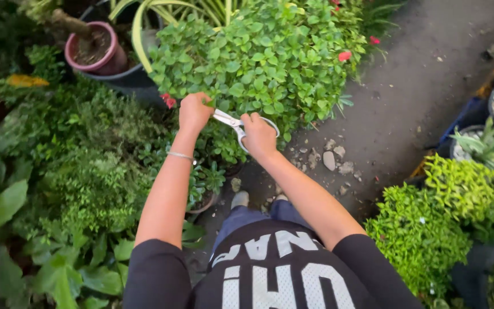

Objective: Pruning and trimming leaves and branches of various potted plants using garden shears.

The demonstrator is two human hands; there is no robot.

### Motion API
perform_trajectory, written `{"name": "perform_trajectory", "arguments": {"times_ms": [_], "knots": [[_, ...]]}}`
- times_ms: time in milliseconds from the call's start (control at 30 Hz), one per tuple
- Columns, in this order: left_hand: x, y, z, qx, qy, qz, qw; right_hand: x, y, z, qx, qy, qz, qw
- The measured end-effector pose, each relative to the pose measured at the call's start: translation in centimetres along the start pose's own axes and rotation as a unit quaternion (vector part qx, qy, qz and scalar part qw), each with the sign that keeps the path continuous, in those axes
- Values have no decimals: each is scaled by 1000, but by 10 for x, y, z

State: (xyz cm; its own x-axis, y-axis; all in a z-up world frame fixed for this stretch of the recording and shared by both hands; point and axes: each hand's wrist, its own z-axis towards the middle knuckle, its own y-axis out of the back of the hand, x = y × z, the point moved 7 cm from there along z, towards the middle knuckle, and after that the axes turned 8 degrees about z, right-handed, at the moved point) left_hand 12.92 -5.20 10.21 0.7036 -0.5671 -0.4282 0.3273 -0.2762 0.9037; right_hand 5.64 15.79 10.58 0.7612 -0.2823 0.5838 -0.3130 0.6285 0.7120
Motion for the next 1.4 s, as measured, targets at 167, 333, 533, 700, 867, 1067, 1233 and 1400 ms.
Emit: {"name": "perform_trajectory", "arguments": {"times_ms": [167,333,533,700,867,1067,1233,1400], "knots": [[11,-20,8,-13,-52,0,999,-12,-25,-5,18,1,-20,1000],[18,-16,20,-20,-93,-129,987,-14,-26,-41,25,-9,-14,1000],[-5,-13,9,167,27,-440,882,-59,8,-107,-205,-162,-13,965],[-35,-44,3,195,-24,-443,875,-99,21,-127,-204,-326,-48,922],[-17,-53,-31,280,-21,-445,850,-114,14,-169,-201,-363,-41,909],[46,-55,-88,367,27,-437,820,-134,-8,-231,-167,-466,-45,868],[109,-99,-117,391,136,-516,750,-148,-27,-252,-130,-495,-31,858],[98,-132,-143,416,144,-475,762,-176,-39,-244,47,-502,59,862]]}}
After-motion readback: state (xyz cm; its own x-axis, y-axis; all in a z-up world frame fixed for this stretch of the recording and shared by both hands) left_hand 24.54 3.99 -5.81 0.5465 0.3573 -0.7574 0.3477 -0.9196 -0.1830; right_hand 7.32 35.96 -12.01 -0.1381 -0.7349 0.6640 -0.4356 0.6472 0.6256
